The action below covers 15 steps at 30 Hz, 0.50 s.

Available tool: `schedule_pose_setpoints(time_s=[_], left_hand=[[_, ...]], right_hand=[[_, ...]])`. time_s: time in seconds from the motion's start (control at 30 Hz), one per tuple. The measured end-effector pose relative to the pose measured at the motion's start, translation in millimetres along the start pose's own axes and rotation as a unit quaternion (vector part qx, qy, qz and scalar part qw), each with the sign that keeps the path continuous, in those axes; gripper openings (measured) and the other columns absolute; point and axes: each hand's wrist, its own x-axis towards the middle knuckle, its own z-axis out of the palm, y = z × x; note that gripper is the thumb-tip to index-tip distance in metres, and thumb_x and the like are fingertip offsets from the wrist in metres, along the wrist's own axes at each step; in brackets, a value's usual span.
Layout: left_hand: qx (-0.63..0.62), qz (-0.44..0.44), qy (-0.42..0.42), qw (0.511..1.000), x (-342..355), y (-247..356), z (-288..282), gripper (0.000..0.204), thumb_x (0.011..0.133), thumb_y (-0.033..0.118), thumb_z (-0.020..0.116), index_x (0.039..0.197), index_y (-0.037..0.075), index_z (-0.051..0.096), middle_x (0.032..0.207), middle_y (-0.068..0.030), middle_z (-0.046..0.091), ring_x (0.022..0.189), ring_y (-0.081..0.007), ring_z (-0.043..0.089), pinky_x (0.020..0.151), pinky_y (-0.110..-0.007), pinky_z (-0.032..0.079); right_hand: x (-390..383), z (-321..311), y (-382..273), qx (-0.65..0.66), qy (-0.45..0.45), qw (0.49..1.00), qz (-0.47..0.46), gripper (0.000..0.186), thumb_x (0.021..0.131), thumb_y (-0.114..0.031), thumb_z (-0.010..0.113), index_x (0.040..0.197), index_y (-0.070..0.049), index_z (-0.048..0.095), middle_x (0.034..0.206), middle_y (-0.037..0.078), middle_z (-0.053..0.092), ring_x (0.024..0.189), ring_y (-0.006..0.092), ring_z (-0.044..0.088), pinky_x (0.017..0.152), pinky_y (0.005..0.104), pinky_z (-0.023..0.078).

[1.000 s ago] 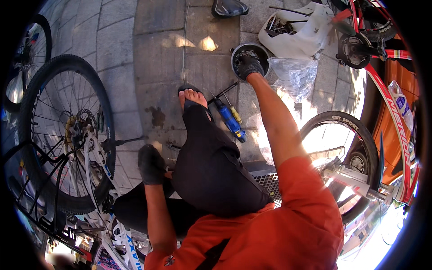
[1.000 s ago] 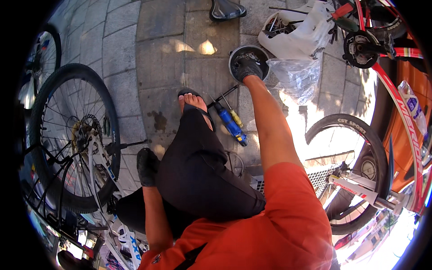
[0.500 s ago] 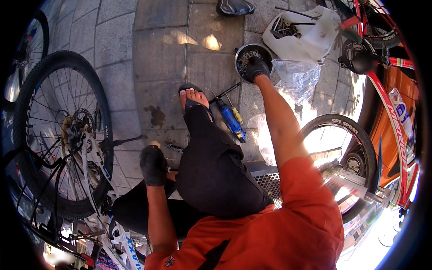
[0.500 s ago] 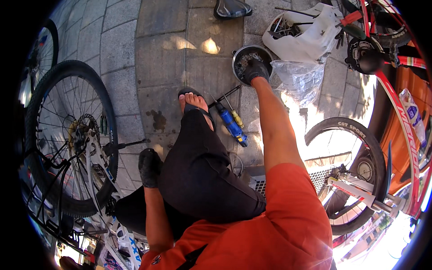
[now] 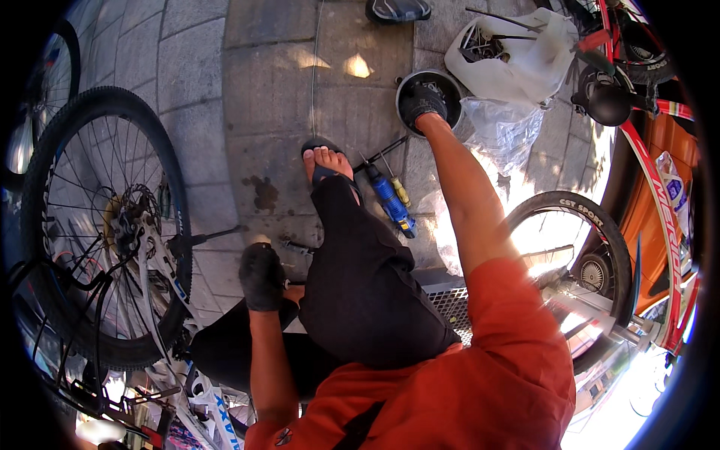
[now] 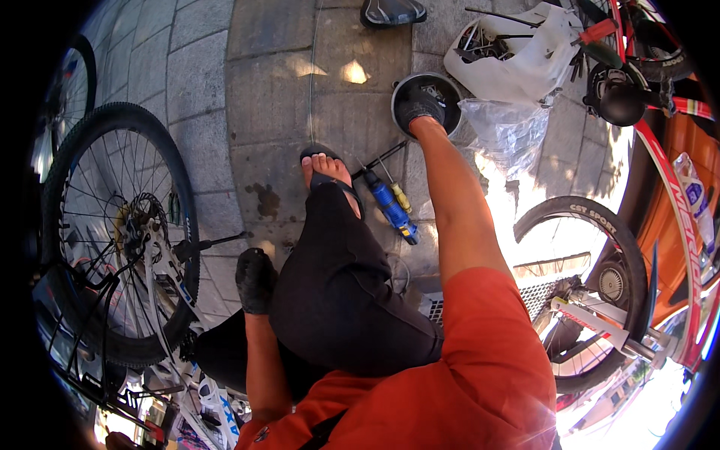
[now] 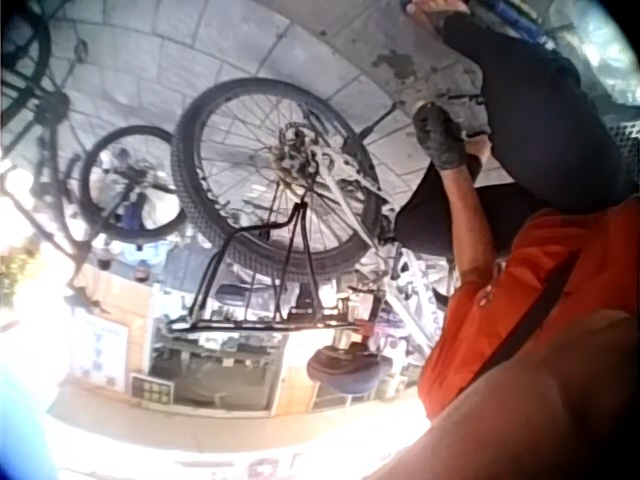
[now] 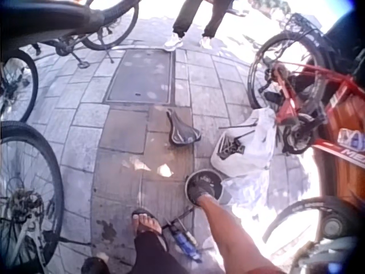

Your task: The person puts on gloves and sits on the sidewalk to repair a bicycle. They use a blue power drill to tighten bolts on the rear rack and a yellow screwdriver to adjust the seat post.

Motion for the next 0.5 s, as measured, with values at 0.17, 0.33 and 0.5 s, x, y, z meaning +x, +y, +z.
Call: schedule_pose_setpoints(time_s=[0.17, 0.33, 0.5], left_hand=[[-0.012, -0.009, 0.011, 1.0, -0.9, 4.2, 4.0, 0.015, 0.094, 0.02, 0.067, 0.099, 0.007, 0.062, 0.073, 0.0004, 0.057, 0.051, -0.0075, 0.048, 0.045, -0.024, 0.037], [-0.015, -0.007, 0.028, 0.999, -4.1, 6.5, 8.4, 0.017, 0.093, 0.022, 0.068, 0.098, 0.007, 0.063, 0.073, 0.0006, 0.058, 0.05, -0.0075, 0.048, 0.045, -0.024, 0.037], [0.031, 0.013, 0.002, 0.999, -4.6, 7.0, 6.7, 0.02, 0.095, 0.025, 0.066, 0.1, 0.006, 0.064, 0.075, 0.0003, 0.06, 0.051, -0.007, 0.048, 0.045, -0.023, 0.036]], right_hand=[[-5.1, -28.6, -20.4, -0.139, -0.11, 0.98, -0.086, 0.039, 0.097, -0.027, 0.046, 0.115, -0.004, 0.072, 0.123, 0.024, 0.066, 0.116, 0.0383, 0.065, 0.098, 0.0493, 0.05], [-8.8, -38.5, -13.8, -0.165, -0.107, 0.962, -0.191, 0.032, 0.092, -0.018, 0.051, 0.111, -0.003, 0.072, 0.116, 0.025, 0.068, 0.108, 0.0398, 0.068, 0.093, 0.0503, 0.053], [-5.0, -40.6, -11.4, -0.156, -0.108, 0.966, -0.175, 0.033, 0.089, -0.022, 0.057, 0.115, -0.007, 0.071, 0.116, 0.025, 0.068, 0.109, 0.0404, 0.066, 0.093, 0.0509, 0.052]])
